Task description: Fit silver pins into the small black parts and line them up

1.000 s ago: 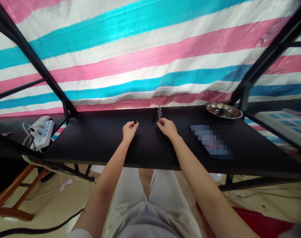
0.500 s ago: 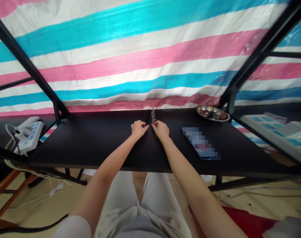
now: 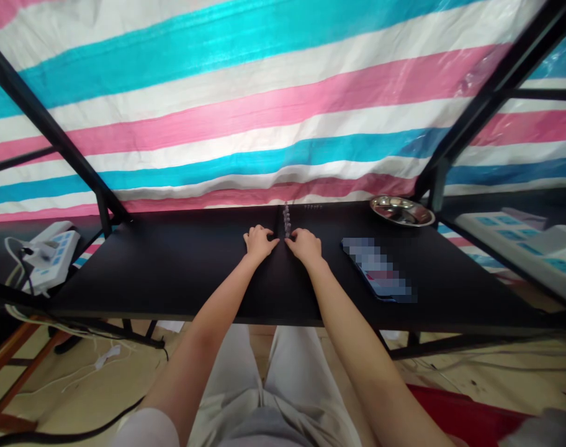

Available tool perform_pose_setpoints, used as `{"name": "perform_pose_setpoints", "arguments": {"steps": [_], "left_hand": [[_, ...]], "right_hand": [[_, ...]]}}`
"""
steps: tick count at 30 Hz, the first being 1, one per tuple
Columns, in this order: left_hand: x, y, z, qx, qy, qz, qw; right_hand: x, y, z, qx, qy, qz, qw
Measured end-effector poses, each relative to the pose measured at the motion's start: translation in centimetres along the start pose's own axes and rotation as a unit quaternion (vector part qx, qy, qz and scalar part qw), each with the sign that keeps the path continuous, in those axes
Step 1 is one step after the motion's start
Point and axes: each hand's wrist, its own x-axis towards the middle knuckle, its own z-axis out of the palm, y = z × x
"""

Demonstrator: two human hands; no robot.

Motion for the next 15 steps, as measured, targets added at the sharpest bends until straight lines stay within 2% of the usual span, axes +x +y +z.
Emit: {"name": "perform_pose_setpoints", "arguments": {"steps": [5,10,15], "left_hand": [[-1.7,-0.7,-1.4,0.001,-0.011,0.002,1.000],[-2.7,-0.9,-1.7,0.016,0.009,0.005,1.000],[-3.2,-0.3,-1.9,0.053,0.020,0.073,0.996]], "right_hand": [[-0.3,-0.2,-0.8,-0.022,-0.032,0.014,0.999],[-0.5,-0.6,-1.4,-0.028,-0.059,0.025,0.998],[-0.6,-0.6,-1.4,-0.028,-0.061,0.028,0.997]]}}
